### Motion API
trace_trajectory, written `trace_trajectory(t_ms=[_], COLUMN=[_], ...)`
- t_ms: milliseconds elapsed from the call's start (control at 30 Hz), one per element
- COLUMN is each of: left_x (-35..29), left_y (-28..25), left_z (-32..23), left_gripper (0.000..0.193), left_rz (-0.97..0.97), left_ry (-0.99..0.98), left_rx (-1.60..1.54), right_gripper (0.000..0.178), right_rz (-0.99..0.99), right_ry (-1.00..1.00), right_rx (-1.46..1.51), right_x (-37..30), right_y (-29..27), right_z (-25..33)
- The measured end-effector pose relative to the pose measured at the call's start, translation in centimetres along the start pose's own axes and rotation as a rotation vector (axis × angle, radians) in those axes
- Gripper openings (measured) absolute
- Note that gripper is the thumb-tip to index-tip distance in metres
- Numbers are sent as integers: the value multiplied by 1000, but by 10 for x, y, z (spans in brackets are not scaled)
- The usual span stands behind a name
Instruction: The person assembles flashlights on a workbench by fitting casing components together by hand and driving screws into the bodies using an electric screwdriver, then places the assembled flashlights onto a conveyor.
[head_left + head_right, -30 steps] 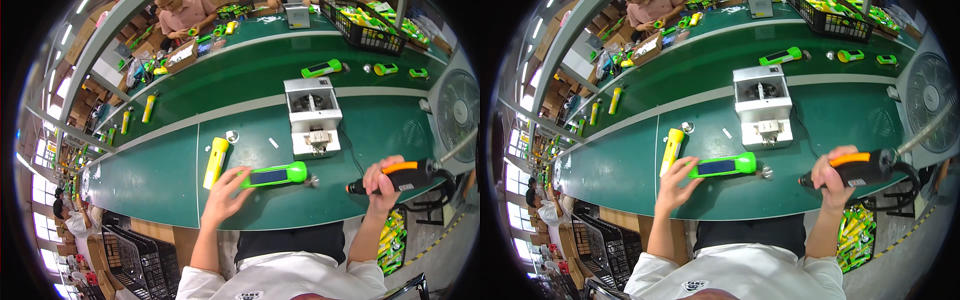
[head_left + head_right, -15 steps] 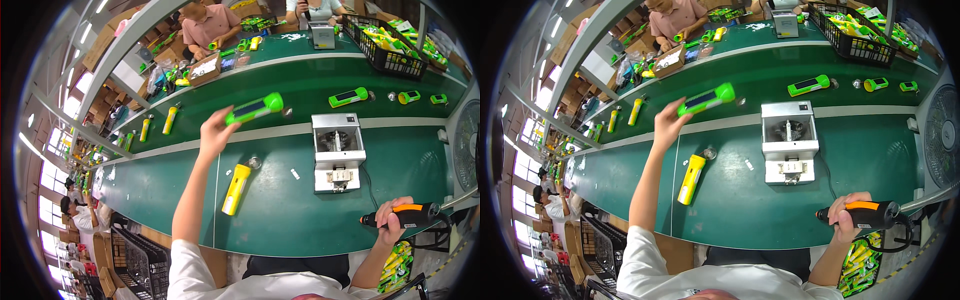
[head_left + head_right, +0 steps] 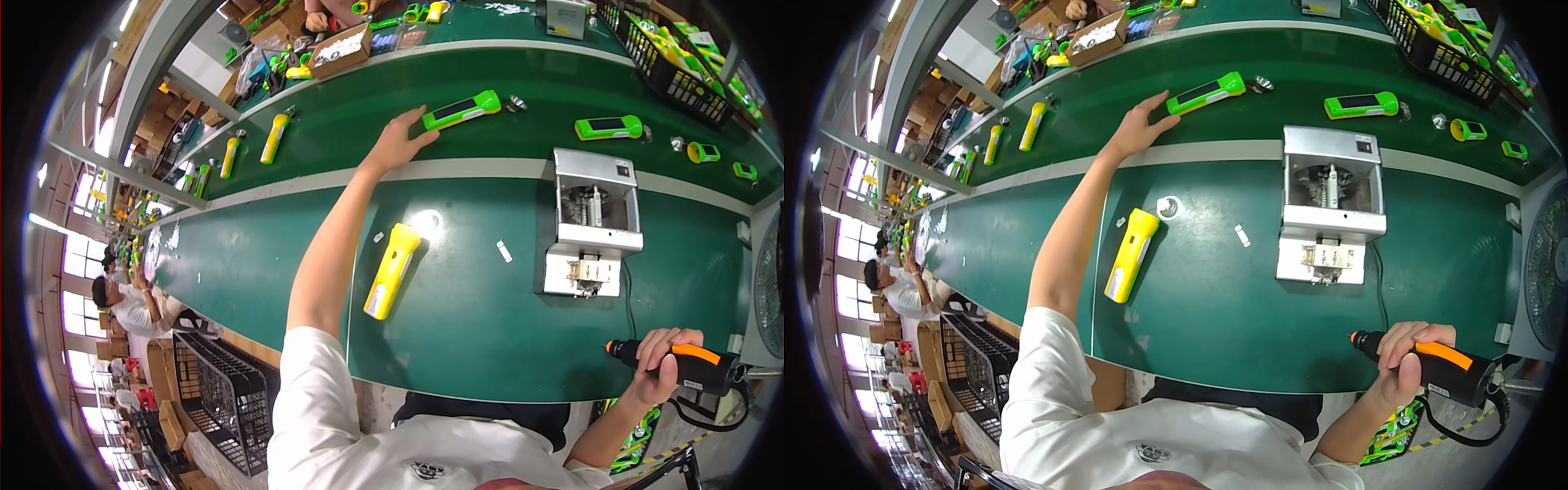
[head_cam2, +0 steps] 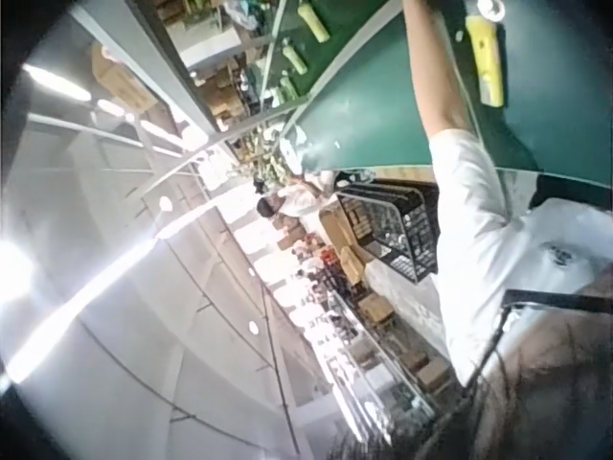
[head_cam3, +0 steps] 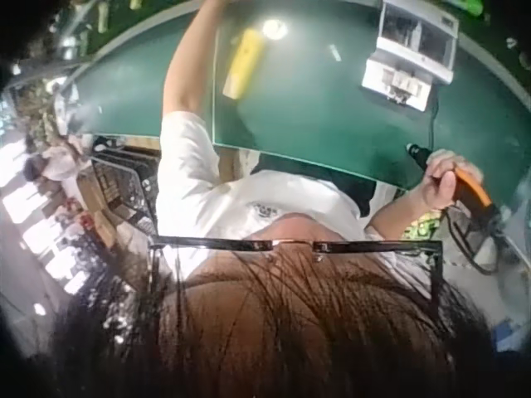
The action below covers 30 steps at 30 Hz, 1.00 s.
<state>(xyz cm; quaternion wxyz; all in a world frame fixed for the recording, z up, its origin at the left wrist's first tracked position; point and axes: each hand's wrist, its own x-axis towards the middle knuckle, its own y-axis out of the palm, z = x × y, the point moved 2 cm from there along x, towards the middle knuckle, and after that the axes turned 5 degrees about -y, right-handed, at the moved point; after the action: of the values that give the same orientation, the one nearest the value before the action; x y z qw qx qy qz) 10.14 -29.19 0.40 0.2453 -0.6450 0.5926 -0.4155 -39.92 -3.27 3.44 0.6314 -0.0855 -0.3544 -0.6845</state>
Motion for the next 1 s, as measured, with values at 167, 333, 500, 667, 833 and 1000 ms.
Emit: trace_trajectory(t_ms=[167,333,500,667,833,1000], left_x=[-126,-274,-324,-337,-336,-258], left_y=[-61,-60,-28,-18,-23,-44], left_z=[-69,-108,-117,-118,-134,-89], left_gripper=[50,48,52,48,42,27], left_rz=[48,5,-211,-245,-179,-194], left_ry=[94,-270,-242,-239,-205,-302], left_rx=[83,-19,220,159,159,-13], right_gripper=[32,31,31,31,30,29], right_rz=[27,-7,41,40,21,28], right_ry=[-9,-23,-2,10,8,-2], right_rx=[12,-17,85,90,64,50], right_x=[-7,-15,-17,-19,-23,-23], right_y=[-3,5,22,22,11,3], right_z=[4,7,4,11,10,11])
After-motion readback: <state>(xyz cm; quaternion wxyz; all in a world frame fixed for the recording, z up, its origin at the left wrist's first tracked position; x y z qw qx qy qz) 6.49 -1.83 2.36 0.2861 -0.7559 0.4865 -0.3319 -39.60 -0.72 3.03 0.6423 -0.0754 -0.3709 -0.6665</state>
